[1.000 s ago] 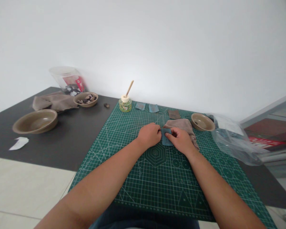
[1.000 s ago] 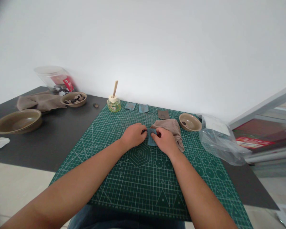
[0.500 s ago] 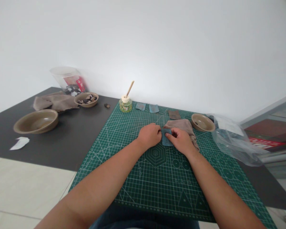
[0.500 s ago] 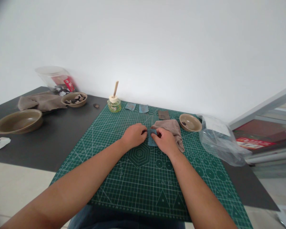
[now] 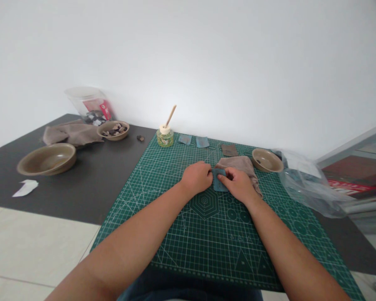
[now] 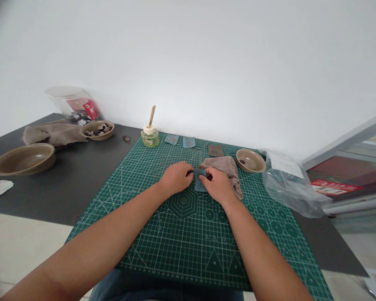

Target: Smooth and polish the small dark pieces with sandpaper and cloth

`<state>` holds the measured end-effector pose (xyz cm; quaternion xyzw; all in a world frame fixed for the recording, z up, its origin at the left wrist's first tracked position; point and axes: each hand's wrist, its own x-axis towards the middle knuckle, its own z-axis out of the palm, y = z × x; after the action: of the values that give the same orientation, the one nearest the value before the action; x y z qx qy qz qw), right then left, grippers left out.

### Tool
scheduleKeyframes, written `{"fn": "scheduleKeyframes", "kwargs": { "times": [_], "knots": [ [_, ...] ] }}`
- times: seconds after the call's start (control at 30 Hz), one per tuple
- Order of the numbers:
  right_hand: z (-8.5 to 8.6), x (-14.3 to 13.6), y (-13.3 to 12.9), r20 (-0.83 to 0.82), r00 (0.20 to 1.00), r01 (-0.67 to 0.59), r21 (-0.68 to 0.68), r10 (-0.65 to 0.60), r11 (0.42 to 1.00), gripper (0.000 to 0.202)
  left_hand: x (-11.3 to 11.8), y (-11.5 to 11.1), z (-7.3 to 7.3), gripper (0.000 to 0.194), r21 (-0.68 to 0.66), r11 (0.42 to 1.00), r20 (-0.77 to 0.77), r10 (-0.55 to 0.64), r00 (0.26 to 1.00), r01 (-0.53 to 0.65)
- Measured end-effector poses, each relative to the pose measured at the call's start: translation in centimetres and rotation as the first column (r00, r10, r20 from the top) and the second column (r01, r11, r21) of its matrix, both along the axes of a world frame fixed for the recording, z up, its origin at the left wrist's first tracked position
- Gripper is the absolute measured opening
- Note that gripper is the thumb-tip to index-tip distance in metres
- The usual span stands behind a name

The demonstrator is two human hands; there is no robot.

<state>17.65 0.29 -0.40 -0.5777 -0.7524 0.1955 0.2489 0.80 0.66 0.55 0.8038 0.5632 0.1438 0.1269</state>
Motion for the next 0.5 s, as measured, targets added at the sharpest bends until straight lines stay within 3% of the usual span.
{"fn": "scheduleKeyframes", "kwargs": {
  "times": [0.5],
  "knots": [
    [0.08,-0.06,-0.05,0.016,1.000,0.008,-0.005,-0.008,1.000,0.027,-0.07,0.05,-0.17,0.027,0.016,1.000,0.008,-0.004,1.000,0.004]
  ]
}}
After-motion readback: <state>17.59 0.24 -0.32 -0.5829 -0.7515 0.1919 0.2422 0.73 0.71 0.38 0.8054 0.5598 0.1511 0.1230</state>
